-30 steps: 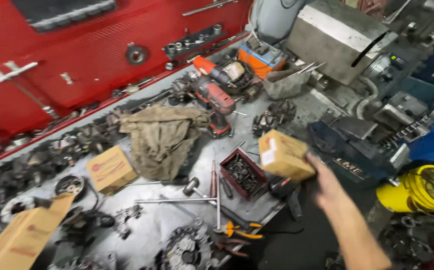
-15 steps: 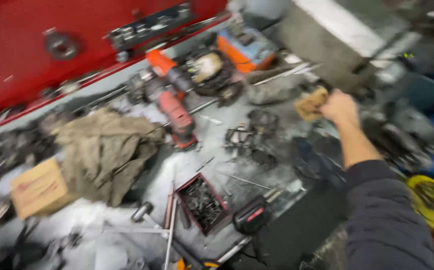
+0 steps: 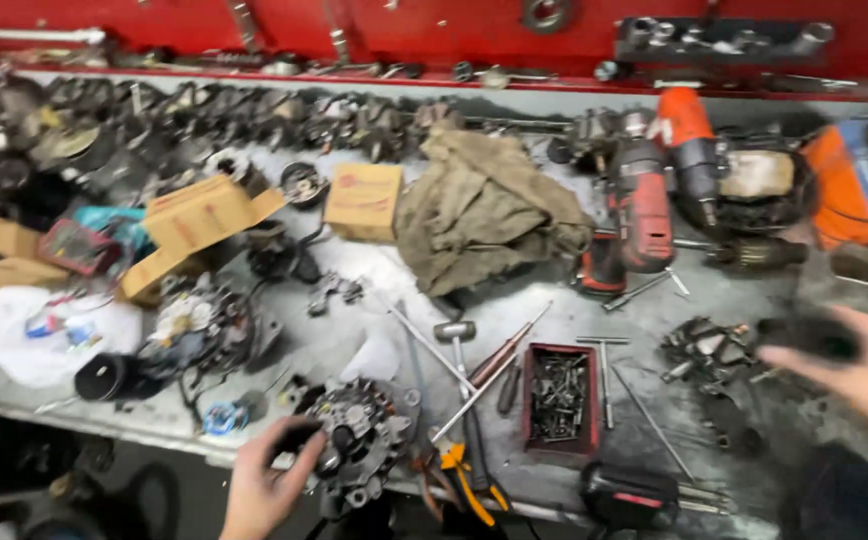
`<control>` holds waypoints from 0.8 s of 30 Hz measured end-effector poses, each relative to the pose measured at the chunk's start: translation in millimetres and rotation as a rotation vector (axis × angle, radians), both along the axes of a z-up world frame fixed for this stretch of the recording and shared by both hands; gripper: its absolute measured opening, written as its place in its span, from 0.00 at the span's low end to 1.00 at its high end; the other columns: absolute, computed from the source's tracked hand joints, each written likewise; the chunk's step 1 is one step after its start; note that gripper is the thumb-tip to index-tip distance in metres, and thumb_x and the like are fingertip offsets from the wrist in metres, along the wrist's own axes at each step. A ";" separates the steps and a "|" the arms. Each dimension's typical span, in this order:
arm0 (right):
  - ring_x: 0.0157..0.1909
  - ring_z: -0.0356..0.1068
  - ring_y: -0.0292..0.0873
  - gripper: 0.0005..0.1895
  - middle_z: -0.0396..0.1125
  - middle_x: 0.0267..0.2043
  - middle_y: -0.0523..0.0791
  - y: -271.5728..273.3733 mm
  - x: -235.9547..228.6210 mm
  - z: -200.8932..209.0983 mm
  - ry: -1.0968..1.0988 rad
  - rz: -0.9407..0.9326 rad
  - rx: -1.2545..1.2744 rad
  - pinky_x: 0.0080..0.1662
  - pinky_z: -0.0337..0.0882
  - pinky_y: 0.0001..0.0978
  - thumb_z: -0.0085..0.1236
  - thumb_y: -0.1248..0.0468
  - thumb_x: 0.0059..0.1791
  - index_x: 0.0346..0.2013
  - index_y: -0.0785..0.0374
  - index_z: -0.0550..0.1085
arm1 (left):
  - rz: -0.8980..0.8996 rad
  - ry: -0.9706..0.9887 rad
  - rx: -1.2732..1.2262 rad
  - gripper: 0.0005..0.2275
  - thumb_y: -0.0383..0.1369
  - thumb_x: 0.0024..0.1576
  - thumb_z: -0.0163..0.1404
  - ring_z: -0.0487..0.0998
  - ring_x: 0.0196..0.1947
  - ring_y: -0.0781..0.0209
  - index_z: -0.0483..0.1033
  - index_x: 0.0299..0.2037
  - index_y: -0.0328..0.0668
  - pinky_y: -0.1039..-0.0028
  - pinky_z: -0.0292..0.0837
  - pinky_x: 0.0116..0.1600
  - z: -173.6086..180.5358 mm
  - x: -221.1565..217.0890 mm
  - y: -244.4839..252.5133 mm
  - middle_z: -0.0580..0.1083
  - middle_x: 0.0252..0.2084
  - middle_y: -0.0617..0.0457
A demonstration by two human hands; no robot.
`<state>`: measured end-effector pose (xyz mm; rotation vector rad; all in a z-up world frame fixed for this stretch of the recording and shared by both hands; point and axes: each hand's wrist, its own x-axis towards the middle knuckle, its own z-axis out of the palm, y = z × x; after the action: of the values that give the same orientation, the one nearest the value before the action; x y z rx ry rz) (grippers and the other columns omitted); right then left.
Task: The person unpacks a small cardboard box and removes a plastic bag containing a black plastic component. They then place the component on a workbench next to a disassembled alternator and search through a red container filled with screws and bolts.
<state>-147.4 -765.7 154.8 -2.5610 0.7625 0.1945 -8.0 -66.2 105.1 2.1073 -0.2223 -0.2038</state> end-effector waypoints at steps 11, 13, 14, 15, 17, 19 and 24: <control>0.39 0.76 0.60 0.22 0.74 0.37 0.54 230.5 259.3 -96.9 -0.050 0.613 -0.481 0.39 0.76 0.56 0.55 0.57 0.49 0.57 0.55 0.65 | -0.034 -0.203 -0.053 0.09 0.28 0.50 0.61 0.84 0.34 0.67 0.81 0.40 0.34 0.77 0.77 0.43 3.2 -33.8 36.2 0.82 0.32 0.52; 0.37 0.76 0.62 0.17 0.74 0.35 0.56 223.4 268.0 -83.1 -0.129 0.553 -0.525 0.38 0.75 0.57 0.53 0.60 0.50 0.51 0.60 0.66 | 0.066 -0.111 -0.105 0.09 0.27 0.50 0.61 0.84 0.34 0.67 0.82 0.39 0.34 0.77 0.77 0.43 -10.6 -38.6 55.0 0.83 0.31 0.52; 0.35 0.75 0.63 0.12 0.73 0.33 0.58 220.8 270.3 -77.9 -0.200 0.489 -0.562 0.37 0.75 0.57 0.50 0.62 0.51 0.46 0.64 0.67 | 0.160 -0.011 -0.154 0.08 0.26 0.50 0.61 0.83 0.34 0.67 0.83 0.39 0.33 0.77 0.77 0.43 -18.5 -45.0 64.5 0.83 0.31 0.52; 0.35 0.75 0.63 0.12 0.73 0.33 0.58 232.4 270.5 -44.1 -0.197 0.503 -0.563 0.37 0.75 0.57 0.50 0.62 0.51 0.46 0.64 0.67 | 0.173 -0.006 -0.158 0.08 0.26 0.50 0.61 0.83 0.34 0.67 0.83 0.39 0.33 0.77 0.77 0.43 -18.0 -45.2 67.2 0.83 0.31 0.52; 0.37 0.74 0.66 0.18 0.73 0.33 0.61 255.7 270.4 25.1 -0.219 0.362 -0.474 0.40 0.74 0.59 0.48 0.52 0.58 0.49 0.66 0.67 | 0.272 0.046 -0.186 0.08 0.25 0.52 0.60 0.82 0.34 0.68 0.82 0.40 0.32 0.78 0.76 0.43 -15.1 -43.8 72.9 0.83 0.31 0.52; 0.39 0.75 0.66 0.22 0.72 0.35 0.61 264.5 271.3 19.4 -0.141 0.424 -0.490 0.41 0.75 0.58 0.52 0.49 0.53 0.49 0.66 0.67 | 0.234 0.019 -0.241 0.08 0.25 0.52 0.59 0.81 0.35 0.69 0.81 0.40 0.31 0.78 0.75 0.44 -9.7 -38.2 71.2 0.83 0.33 0.52; 0.46 0.74 0.62 0.29 0.72 0.42 0.56 267.4 280.7 -28.9 0.178 0.685 -0.537 0.46 0.76 0.54 0.62 0.45 0.42 0.50 0.57 0.71 | 0.163 -0.010 -0.213 0.08 0.26 0.51 0.60 0.81 0.33 0.69 0.82 0.40 0.32 0.78 0.76 0.42 -2.5 -24.1 79.1 0.83 0.31 0.52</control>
<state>133.3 -498.4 126.0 -3.2690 -0.0671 0.4900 -32.1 12.9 102.5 1.9041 -0.0741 -0.0691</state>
